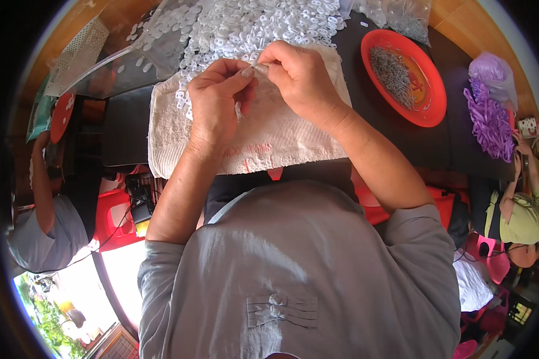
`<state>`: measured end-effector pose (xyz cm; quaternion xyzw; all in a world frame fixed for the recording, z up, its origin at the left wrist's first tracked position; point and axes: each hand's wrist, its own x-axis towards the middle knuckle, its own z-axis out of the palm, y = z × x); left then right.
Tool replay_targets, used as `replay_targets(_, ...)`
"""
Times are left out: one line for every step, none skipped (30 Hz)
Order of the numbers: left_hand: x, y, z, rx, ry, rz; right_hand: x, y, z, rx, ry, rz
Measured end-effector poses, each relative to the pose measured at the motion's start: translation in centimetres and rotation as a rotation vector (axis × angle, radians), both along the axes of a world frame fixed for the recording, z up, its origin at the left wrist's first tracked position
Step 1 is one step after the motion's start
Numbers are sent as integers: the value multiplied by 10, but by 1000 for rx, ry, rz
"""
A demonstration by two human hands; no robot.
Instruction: Manually assembling small white plastic rings with metal pins at a workbench.
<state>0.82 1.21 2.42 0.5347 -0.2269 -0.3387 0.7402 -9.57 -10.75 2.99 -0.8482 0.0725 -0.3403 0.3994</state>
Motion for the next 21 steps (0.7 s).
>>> replay_targets(0, 0, 0, 2, -2, 5, 0, 1, -2, 8, 1, 5)
replay_targets(-1, 0, 1, 2, -1, 5, 1, 3, -3, 16, 1, 9)
replay_targets(-3, 1, 1, 7, -17, 19, 2, 4, -5, 14, 2, 10)
replay_targets(-4, 1, 2, 12, -32, 32, 3, 6, -7, 115, 13, 14)
replay_targets(-5, 2, 2, 8, -32, 33, 4, 8, -8, 215, 25, 18)
replay_targets(-5, 2, 1, 0, -34, 49, 4, 8, -9, 210, 26, 20)
replay_targets(-5, 1, 1, -9, -36, 66, 4, 9, -9, 249, 44, 18)
replay_targets(-5, 0, 0, -17, -35, 70, 4, 10, -9, 288, 61, 16)
replay_targets(-4, 0, -1, -21, -20, 66, 4, 11, -7, 280, 59, 19)
replay_targets(-3, 0, -2, -25, -5, 62, 3, 11, -5, 357, 66, 37)
replay_targets(-2, -1, -3, -35, -7, 66, 3, 10, -3, 433, 73, 56)
replay_targets(-2, -1, -5, -31, -25, 73, 4, 9, 0, 424, 72, 61)
replay_targets(-2, -1, -7, -28, -43, 79, 4, 7, 3, 426, 87, 12)
replay_targets(-2, 0, -8, -38, -43, 49, 5, 5, 6, 427, 101, -37)
replay_targets(-3, 1, -8, -45, -43, 56, 7, 2, 9, 420, 102, -31)
replay_targets(-4, 3, -7, -51, -104, -32, 10, -2, 12, 361, 158, -45)
replay_targets(-5, 5, -7, -56, -165, -119, 15, -8, 14, 302, 215, -60)
replay_targets(-9, 6, -3, -62, -194, -180, 21, -16, 11, 212, 171, -42)
replay_targets(-9, 7, -2, -70, -192, -175, 29, -21, 14, 204, 174, -39)
replay_targets(-9, 7, -2, -57, -246, -269, 38, -24, 19, 48, 229, -21)
replay_targets(-8, 9, -1, -41, -301, -361, 48, -27, 21, -106, 283, -1)
